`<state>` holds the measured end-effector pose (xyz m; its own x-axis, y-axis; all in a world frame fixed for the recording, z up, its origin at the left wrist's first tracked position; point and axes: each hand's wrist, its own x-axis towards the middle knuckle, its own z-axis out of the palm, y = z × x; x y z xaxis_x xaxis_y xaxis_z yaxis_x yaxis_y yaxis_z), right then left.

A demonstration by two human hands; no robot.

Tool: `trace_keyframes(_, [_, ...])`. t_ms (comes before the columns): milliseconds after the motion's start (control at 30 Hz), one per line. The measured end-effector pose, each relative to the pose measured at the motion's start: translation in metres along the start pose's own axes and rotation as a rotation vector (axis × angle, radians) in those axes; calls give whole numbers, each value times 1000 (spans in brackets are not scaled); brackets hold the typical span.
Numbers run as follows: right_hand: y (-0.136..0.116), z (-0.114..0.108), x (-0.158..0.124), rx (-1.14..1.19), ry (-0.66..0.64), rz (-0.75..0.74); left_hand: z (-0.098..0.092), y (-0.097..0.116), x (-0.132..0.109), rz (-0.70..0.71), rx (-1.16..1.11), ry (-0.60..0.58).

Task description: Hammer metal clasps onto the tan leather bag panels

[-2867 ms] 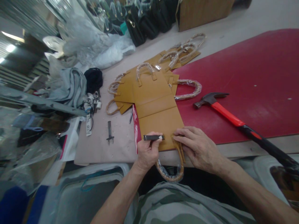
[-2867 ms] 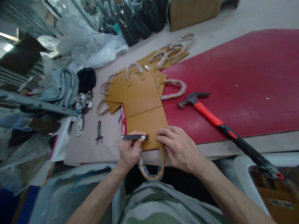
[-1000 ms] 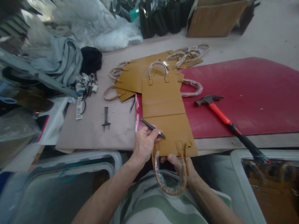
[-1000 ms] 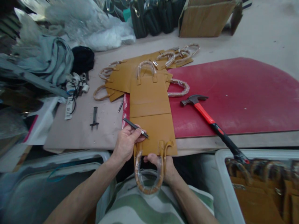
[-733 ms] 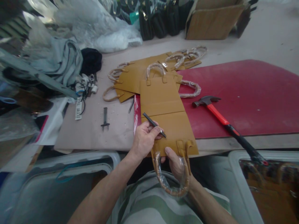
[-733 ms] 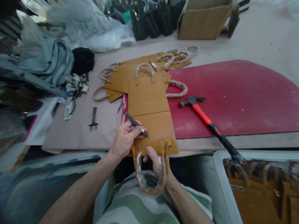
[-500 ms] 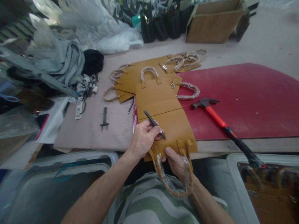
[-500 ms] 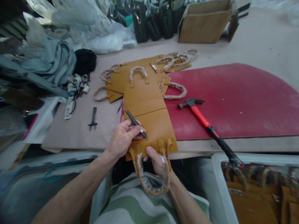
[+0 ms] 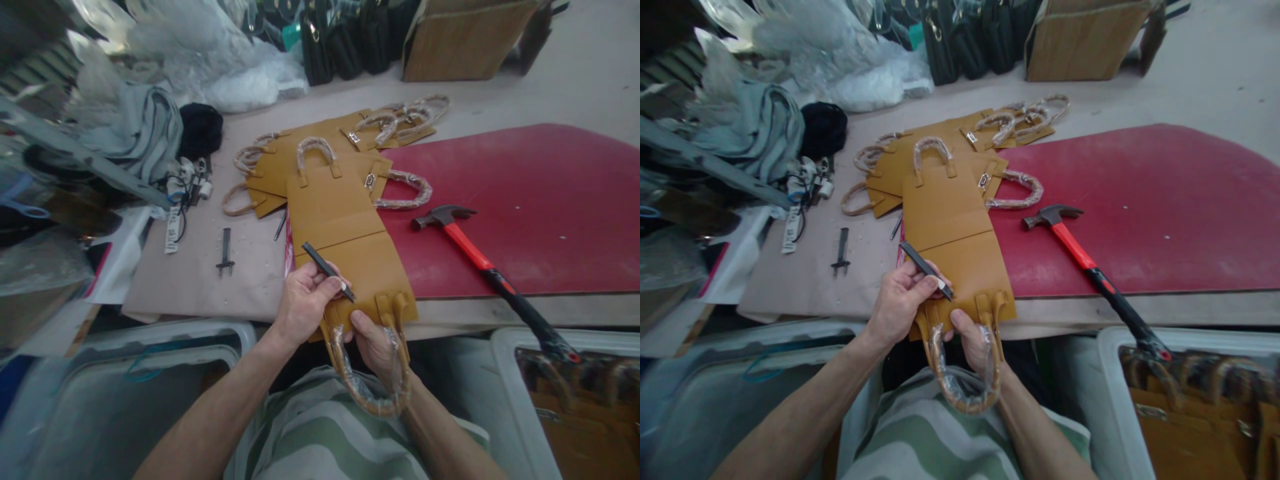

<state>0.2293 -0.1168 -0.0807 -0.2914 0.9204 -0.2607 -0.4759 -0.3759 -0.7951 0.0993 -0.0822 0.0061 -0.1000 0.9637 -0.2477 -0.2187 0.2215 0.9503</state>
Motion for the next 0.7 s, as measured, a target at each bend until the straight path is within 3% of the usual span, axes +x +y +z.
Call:
trace_keyframes(400, [1,13,3,-22,22,-38,-4,-1,-4,-8,31,28])
trace_keyframes(700, [7,8,-1,-86,15,-40,-10,-5,-1,6,47,19])
